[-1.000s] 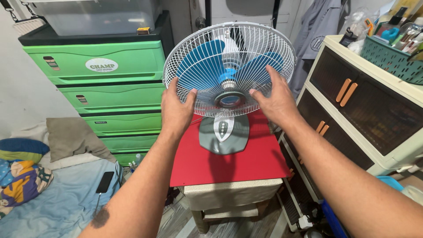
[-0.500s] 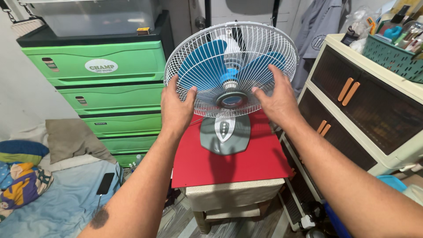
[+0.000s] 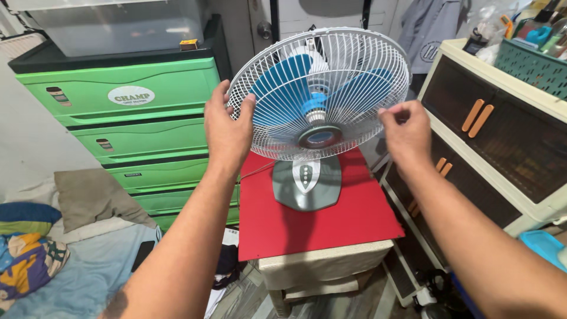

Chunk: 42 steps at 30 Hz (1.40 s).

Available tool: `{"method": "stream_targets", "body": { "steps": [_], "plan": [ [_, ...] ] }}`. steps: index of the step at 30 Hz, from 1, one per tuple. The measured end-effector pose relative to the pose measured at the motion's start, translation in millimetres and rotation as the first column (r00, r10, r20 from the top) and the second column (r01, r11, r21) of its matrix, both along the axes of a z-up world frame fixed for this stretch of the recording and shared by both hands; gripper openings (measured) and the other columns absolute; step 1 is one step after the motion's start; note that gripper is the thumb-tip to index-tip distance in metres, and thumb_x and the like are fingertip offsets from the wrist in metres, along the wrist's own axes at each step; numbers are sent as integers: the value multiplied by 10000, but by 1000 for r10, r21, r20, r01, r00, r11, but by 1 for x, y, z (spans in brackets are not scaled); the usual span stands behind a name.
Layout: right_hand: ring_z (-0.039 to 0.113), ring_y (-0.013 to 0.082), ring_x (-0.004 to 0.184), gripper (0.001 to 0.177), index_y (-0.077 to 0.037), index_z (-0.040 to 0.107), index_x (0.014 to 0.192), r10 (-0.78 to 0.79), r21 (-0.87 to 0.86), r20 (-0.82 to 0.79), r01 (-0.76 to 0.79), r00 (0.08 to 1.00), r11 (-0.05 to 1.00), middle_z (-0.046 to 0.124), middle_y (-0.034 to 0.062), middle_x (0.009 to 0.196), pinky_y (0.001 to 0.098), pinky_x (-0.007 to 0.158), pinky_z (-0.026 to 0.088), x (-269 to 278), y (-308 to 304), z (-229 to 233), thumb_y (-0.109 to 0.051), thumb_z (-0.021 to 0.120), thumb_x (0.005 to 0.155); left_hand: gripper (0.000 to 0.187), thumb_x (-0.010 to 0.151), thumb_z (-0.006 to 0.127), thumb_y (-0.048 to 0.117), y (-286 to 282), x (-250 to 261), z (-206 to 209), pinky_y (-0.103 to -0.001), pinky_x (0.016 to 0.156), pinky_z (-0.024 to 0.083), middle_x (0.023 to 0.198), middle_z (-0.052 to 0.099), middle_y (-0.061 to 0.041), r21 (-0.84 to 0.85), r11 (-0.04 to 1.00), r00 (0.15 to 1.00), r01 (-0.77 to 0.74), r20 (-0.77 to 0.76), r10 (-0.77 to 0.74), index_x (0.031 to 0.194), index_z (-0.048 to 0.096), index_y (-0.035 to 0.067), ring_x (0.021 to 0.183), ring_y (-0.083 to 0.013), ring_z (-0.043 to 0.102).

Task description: The person disassembles a table fan by removing the front grille, unscrewing the blade hub, detaching the fan blades, and removing the rear grille. The components are placed on the table.

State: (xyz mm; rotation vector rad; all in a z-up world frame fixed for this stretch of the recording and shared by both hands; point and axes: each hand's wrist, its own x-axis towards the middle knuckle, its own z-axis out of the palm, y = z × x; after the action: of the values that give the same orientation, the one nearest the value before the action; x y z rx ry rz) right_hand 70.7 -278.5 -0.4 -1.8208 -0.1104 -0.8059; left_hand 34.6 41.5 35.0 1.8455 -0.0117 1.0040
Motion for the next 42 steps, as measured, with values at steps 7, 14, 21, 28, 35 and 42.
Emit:
{"method": "stream_targets", "body": {
  "steps": [7, 14, 21, 28, 35, 42],
  "plan": [
    [626, 145, 950, 183, -59, 642, 1062, -75, 77, -59, 80, 995, 994, 663, 49, 1009, 293, 838, 521, 13, -1, -19, -150, 750, 947, 631, 939, 719, 373, 26, 26, -29, -371, 931, 551, 1231, 650, -193, -101, 995, 998, -1, -64, -5, 1405, 538, -12, 1083, -270, 683],
    [642, 137, 1027, 201, -68, 693, 1172, -164, -12, 10, 164, 986, 986, 697, 20, 1112, 287, 906, 525, 35, -42, -1, -171, 740, 1006, 572, 981, 618, 458, 54, 62, -57, -360, 916, 523, 1161, 712, -144, -373, 925, 988, -64, -151, 8, 1324, 611, 0, 1050, -224, 671],
    [582, 122, 978, 322, -148, 670, 1301, 15, 110, -208, 8, 978, 994, 657, -37, 1129, 345, 747, 533, 69, -75, 30, -302, 690, 1019, 618, 962, 587, 576, 70, 76, -78, -390, 745, 463, 1116, 702, -154, -565, 807, 893, -173, -435, -113, 1293, 666, 59, 940, -211, 560],
    [626, 128, 1151, 375, -128, 621, 1333, 383, 210, -289, -332, 877, 920, 686, -43, 1210, 386, 883, 490, 101, -83, 39, -369, 563, 1052, 582, 937, 531, 587, 57, 81, -67, -393, 747, 462, 1226, 665, 8, -608, 782, 905, -135, -396, -153, 1239, 673, 110, 1034, -165, 576],
    [613, 175, 1115, 278, -127, 564, 1216, 596, 333, -248, -510, 764, 793, 654, 4, 1168, 481, 980, 518, 120, -108, 31, -329, 629, 1035, 552, 934, 510, 606, 36, 82, -56, -398, 753, 446, 1168, 660, 25, -658, 731, 920, -180, -375, -111, 1210, 684, 161, 1008, -167, 585],
    [601, 171, 1116, 236, -162, 541, 1162, 659, 407, -260, -539, 706, 737, 653, -15, 1154, 486, 976, 496, 125, -112, 32, -313, 632, 1005, 670, 908, 437, 673, 20, 70, -40, -489, 901, 483, 1254, 708, 20, -656, 742, 909, -141, -383, -166, 1322, 638, 187, 1118, -168, 609]
  ]
}}
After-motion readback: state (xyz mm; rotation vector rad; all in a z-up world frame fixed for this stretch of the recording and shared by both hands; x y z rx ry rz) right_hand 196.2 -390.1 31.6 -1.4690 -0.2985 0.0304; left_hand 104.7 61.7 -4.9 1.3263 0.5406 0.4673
